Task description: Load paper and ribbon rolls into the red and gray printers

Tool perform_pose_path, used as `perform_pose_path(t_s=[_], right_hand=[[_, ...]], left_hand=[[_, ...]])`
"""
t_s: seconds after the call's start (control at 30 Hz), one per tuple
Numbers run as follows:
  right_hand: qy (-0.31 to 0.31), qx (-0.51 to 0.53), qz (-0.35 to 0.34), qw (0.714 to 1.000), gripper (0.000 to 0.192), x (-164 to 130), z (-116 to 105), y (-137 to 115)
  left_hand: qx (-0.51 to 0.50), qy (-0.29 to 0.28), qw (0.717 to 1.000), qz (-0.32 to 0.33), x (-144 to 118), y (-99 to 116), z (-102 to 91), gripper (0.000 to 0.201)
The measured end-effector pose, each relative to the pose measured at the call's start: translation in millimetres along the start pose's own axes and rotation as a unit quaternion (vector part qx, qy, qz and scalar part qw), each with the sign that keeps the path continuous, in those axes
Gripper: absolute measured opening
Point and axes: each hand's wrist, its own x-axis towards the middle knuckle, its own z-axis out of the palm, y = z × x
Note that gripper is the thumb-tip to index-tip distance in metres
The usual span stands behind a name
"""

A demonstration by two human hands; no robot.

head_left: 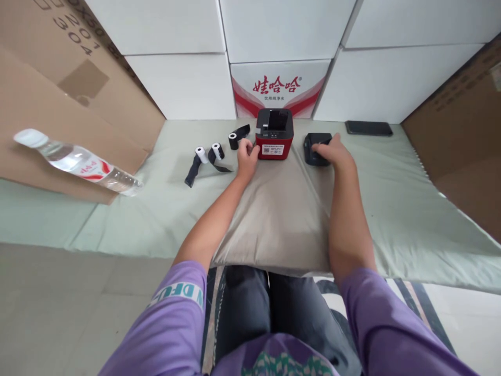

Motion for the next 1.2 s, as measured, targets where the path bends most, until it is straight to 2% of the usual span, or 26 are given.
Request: perform_pose_path(t_s=[0.07, 0.13, 0.23, 0.33, 0.43, 0.53, 0.63, 0.73, 0.8, 0.9, 0.97, 1.07, 1.2], right_hand=[[-0.028, -0.021, 0.011, 0.999, 0.142, -1.8, 15.3, 7.5], [-0.005, -0.024, -0.006, 1.0, 0.157, -2.6, 27.5, 12.2], [0.015, -0.01, -0.04, 0.999, 0.161, -4.1, 30.9, 15.1], [-0.005, -0.008, -0.072, 0.997, 0.157, -19.0, 20.2, 17.8], [-0.002, 0.026, -0.164, 0.986, 0.154, -61.0, 10.2, 25.3], [0.022, 0.027, -0.221, 0.975, 0.151, -121.4, 12.2, 34.2], [0.027, 0.017, -0.238, 0.971, 0.144, -173.9, 25.4, 36.0], [0.009, 0.014, -0.26, 0.965, 0.138, -202.8, 40.0, 29.3], [-0.014, -0.013, -0.263, 0.965, 0.136, -210.8, 45.6, 23.8], [-0.03, -0.09, -0.256, 0.962, 0.13, -214.7, 46.7, 19.0], [-0.021, -0.127, -0.256, 0.958, 0.128, -215.2, 45.1, 18.2], [-0.009, -0.139, -0.252, 0.958, 0.13, -213.1, 43.2, 20.0], [-0.017, -0.086, -0.257, 0.962, 0.134, -199.4, 40.3, 28.9]], left_hand=[[0.009, -0.008, 1.0, 0.013, -0.6, 3.1, -1.4, 0.039], [0.01, -0.018, 1.0, 0.017, -1.0, 6.2, -1.9, 0.04], [0.015, -0.037, 0.999, 0.014, -3.0, 10.4, -2.1, 0.04], [0.009, -0.071, 0.997, 0.022, -7.4, 13.3, -1.8, 0.041], [-0.018, -0.101, 0.994, 0.045, -10.0, 16.0, -1.0, 0.047], [-0.038, -0.106, 0.992, 0.054, -6.5, 22.2, -1.9, 0.056], [-0.032, -0.068, 0.997, 0.012, -5.3, 32.4, -7.5, 0.061], [0.005, -0.044, 0.998, -0.039, -22.8, 42.7, -16.9, 0.057], [0.069, -0.082, 0.992, -0.068, -44.3, 48.5, -22.9, 0.051], [0.179, -0.166, 0.965, -0.097, -73.8, 55.1, -26.9, 0.048], [0.217, -0.186, 0.953, -0.101, -83.0, 57.5, -25.4, 0.05], [0.234, -0.209, 0.944, -0.103, -82.0, 58.5, -22.5, 0.054], [0.229, -0.304, 0.92, -0.093, -69.9, 58.6, -31.5, 0.061]])
